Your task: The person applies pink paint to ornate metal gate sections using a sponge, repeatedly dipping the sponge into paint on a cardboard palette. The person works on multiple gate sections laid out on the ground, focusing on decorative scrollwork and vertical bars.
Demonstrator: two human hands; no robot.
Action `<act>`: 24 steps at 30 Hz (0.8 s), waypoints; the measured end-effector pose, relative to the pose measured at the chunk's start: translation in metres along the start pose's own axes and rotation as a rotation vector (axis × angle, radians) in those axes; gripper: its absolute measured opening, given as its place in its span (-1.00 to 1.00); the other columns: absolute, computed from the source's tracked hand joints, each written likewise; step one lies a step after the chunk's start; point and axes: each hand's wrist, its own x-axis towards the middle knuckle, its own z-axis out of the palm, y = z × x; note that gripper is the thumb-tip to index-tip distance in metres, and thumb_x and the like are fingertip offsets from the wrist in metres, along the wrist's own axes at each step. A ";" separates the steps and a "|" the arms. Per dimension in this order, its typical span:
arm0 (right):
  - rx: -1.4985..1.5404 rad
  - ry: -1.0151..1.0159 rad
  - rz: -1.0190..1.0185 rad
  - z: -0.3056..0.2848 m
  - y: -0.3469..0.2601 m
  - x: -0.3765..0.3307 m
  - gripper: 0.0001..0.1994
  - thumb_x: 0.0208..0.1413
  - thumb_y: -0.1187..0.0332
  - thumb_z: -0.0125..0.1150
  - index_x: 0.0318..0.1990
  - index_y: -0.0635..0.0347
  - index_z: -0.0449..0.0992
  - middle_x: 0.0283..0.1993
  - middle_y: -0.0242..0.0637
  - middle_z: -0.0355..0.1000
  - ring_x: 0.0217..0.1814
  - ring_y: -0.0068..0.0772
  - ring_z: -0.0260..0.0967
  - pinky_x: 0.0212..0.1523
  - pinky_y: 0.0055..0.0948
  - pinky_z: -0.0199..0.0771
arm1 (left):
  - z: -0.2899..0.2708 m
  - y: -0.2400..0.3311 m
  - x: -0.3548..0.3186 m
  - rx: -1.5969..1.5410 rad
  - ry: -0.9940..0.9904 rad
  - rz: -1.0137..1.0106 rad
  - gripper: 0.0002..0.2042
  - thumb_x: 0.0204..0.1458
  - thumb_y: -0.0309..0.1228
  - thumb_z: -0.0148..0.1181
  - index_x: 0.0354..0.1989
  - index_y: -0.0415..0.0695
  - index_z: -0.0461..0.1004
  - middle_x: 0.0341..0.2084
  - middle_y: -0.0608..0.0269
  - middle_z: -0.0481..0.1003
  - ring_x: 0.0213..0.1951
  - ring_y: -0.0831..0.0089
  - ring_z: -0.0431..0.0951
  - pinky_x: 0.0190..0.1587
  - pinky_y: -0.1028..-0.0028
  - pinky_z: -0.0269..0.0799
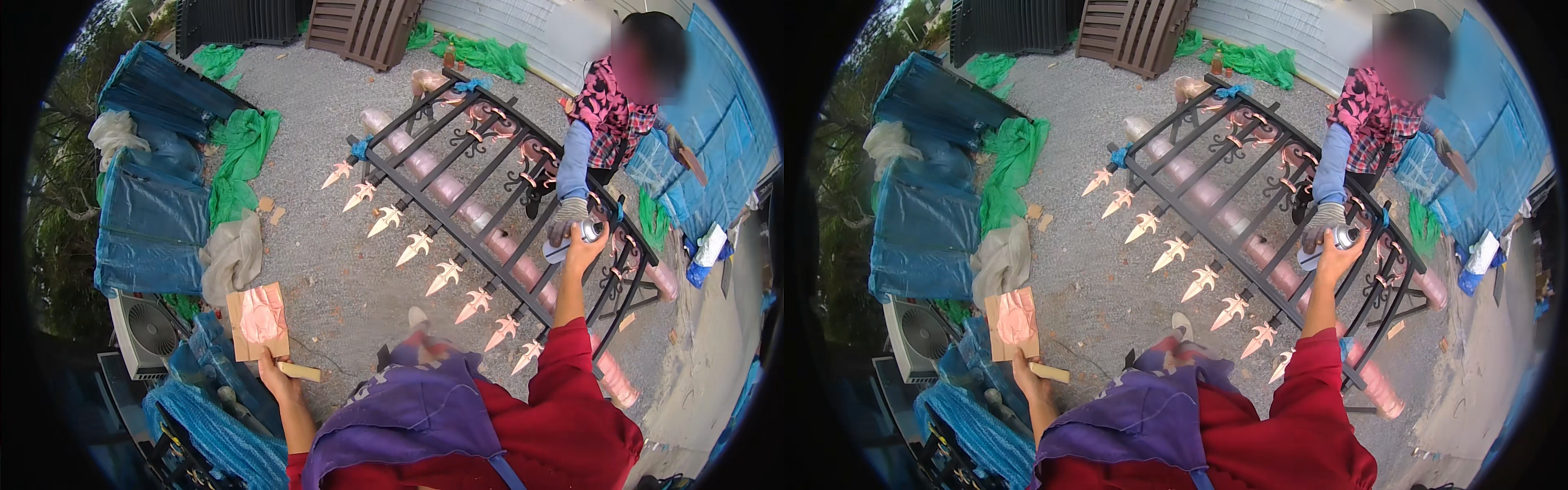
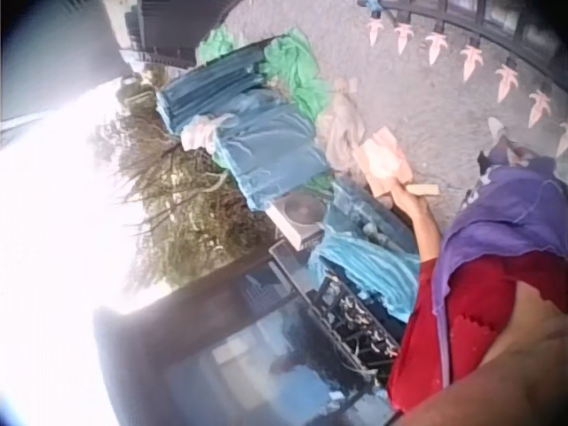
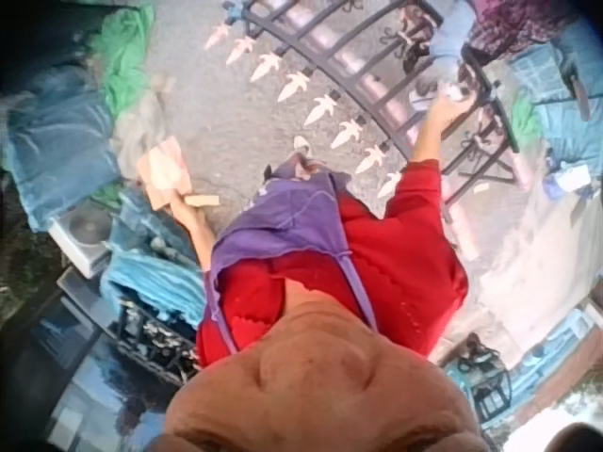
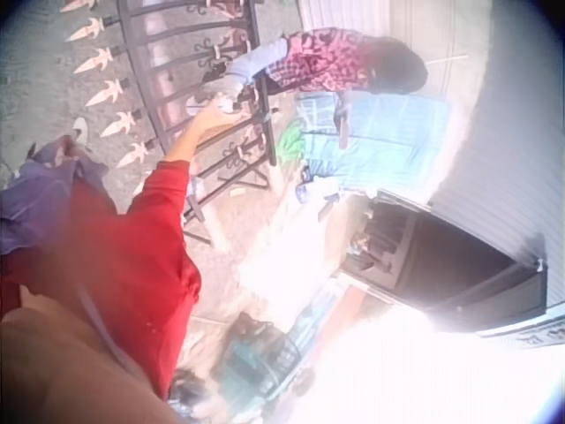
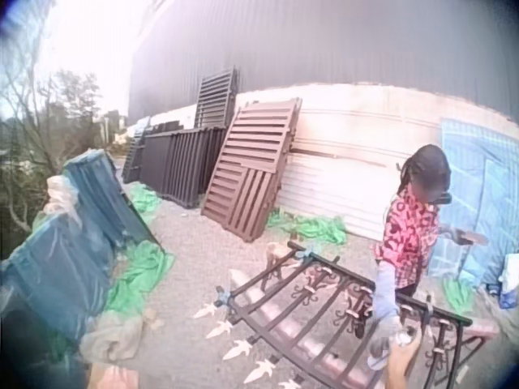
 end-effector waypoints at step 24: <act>0.028 -0.430 0.817 0.057 0.140 -0.034 -0.47 0.15 0.36 0.16 0.26 0.22 0.15 -0.22 -0.22 0.45 -0.38 -0.41 0.45 -0.46 -0.42 0.47 | 0.146 0.010 0.071 0.057 -0.178 -0.026 -0.79 0.21 -0.30 0.06 -0.16 -0.19 0.41 -0.53 0.29 0.47 -0.63 0.54 0.44 -0.60 0.56 0.35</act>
